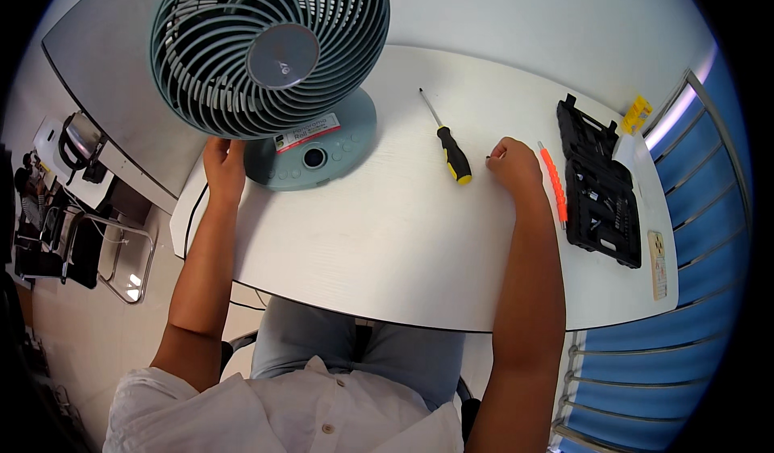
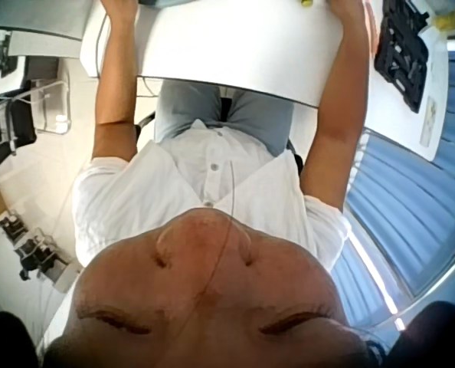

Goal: The person uses a screwdriver to tighten screws on the back and front grilles of a teal desk fan. They then rotate the fan head, press the control buttons on the base, and insert a small black component into a slot on the base.

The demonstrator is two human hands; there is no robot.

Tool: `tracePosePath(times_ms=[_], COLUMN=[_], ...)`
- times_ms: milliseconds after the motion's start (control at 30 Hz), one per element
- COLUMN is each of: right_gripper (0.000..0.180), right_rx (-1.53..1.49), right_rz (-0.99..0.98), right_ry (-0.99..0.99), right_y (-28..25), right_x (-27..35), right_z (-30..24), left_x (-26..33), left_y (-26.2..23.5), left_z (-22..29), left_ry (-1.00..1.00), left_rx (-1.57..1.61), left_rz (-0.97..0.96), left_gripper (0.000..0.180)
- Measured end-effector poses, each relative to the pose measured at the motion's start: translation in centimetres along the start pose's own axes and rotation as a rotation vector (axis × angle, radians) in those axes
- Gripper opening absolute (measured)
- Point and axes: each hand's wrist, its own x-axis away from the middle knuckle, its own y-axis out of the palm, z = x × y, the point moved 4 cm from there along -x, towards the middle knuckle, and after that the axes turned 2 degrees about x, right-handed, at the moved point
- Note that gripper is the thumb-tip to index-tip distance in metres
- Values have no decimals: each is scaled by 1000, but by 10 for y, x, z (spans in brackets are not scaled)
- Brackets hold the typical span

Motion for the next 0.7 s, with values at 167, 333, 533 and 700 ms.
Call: tracePosePath(times_ms=[167,333,533,700], right_gripper=[16,16,17,18], right_rx=[-9,-26,-40,-52], right_rz=[25,40,58,80], right_ry=[3,-3,-15,-29], right_y=[0,-1,1,1], right_x=[1,3,1,3], right_z=[-4,-5,-3,-3], left_x=[-1,-3,-3,14], left_y=[-2,-2,2,21], left_z=[2,5,-8,16], left_ry=[-49,-10,82,174], left_rx=[156,155,-343,-527], left_rz=[97,130,-72,-296], left_gripper=[25,28,33,31])
